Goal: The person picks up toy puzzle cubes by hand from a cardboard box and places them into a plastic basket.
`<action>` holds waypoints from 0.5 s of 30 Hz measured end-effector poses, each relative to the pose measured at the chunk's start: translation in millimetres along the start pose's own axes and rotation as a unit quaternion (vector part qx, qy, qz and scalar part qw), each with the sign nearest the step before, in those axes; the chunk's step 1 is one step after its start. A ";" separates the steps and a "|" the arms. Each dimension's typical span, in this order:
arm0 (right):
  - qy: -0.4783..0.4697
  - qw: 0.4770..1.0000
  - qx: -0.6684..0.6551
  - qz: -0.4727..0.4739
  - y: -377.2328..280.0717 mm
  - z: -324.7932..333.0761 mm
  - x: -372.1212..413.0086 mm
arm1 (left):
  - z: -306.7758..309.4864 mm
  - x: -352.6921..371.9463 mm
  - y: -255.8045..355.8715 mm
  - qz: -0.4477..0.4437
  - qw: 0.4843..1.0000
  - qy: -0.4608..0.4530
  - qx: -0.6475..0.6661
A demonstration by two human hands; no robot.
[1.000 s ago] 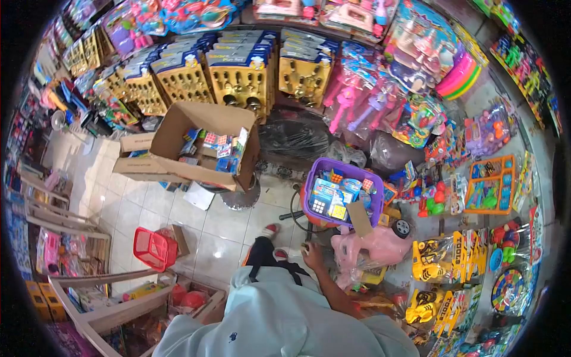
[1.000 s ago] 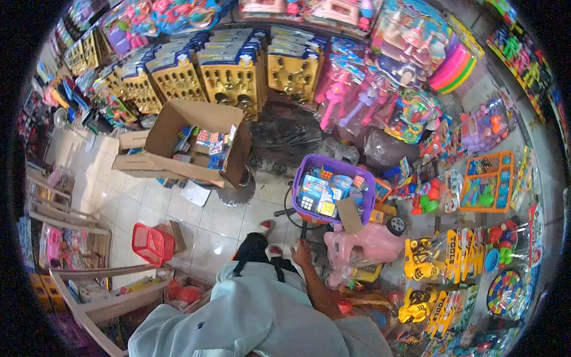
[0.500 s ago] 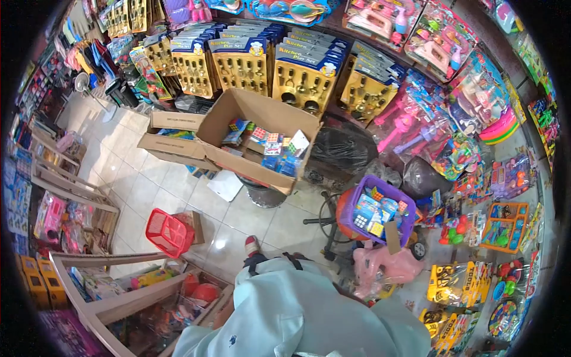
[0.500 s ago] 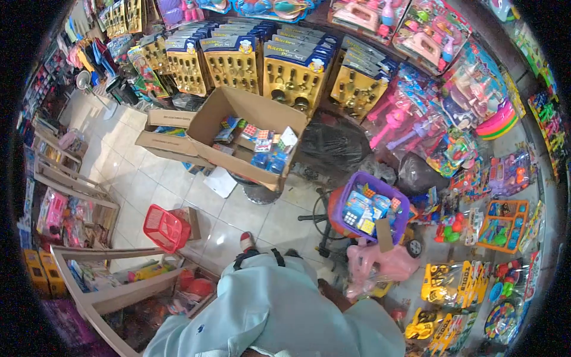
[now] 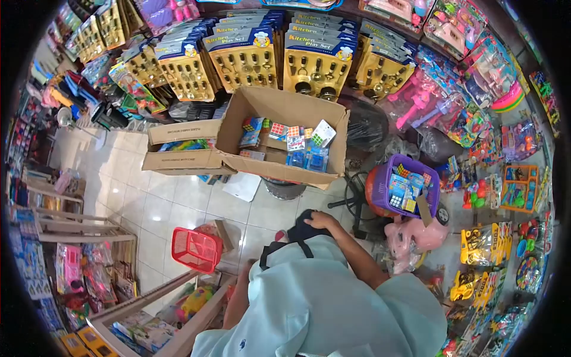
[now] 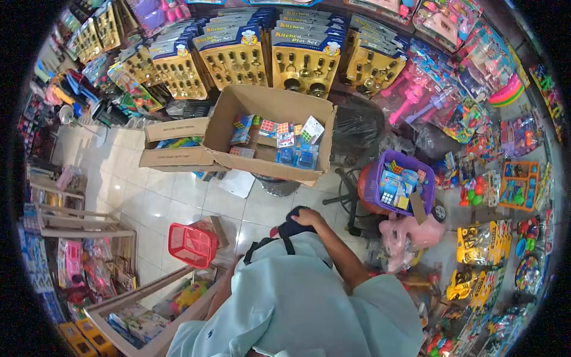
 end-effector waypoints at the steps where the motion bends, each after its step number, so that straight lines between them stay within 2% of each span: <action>1: 0.002 1.000 0.007 0.030 -16.9 7.8 2.4 | 6.1 -21.1 17.7 -0.019 1.000 0.004 -0.009; 2: 0.010 0.996 0.033 0.086 -35.9 12.2 5.9 | 14.7 -34.4 30.2 -0.027 0.999 0.018 -0.024; 4: -0.054 0.993 -0.018 0.106 -73.4 33.6 24.2 | 34.3 -61.0 62.7 -0.050 0.995 0.064 -0.066; 6: -0.092 0.987 -0.055 0.121 -100.4 56.3 32.8 | 36.7 -62.9 131.7 -0.069 0.995 0.064 0.040; 8: -0.110 0.949 -0.213 0.206 -145.0 102.5 47.7 | 29.8 -48.5 221.6 -0.048 0.991 0.025 0.126; 9: -0.115 0.947 -0.216 0.206 -154.8 121.5 48.7 | 28.9 -46.1 254.7 -0.042 0.991 0.026 0.126; 11: -0.149 0.859 -0.425 0.246 -183.2 162.7 48.8 | 24.8 -41.4 321.2 -0.087 0.985 -0.042 0.144; 15: -0.107 0.818 -0.481 0.296 -195.6 247.2 22.1 | 25.9 -28.1 433.2 -0.127 0.974 -0.137 0.128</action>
Point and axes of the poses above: each hand's wrist, its own x-axis away from the middle knuckle, its own z-axis out of the back of the hand, y = z × x, the point moved 8 cm from there along -x, towards the middle knuckle, and after that the axes turned 5 degrees about z, right-handed, at the moved point
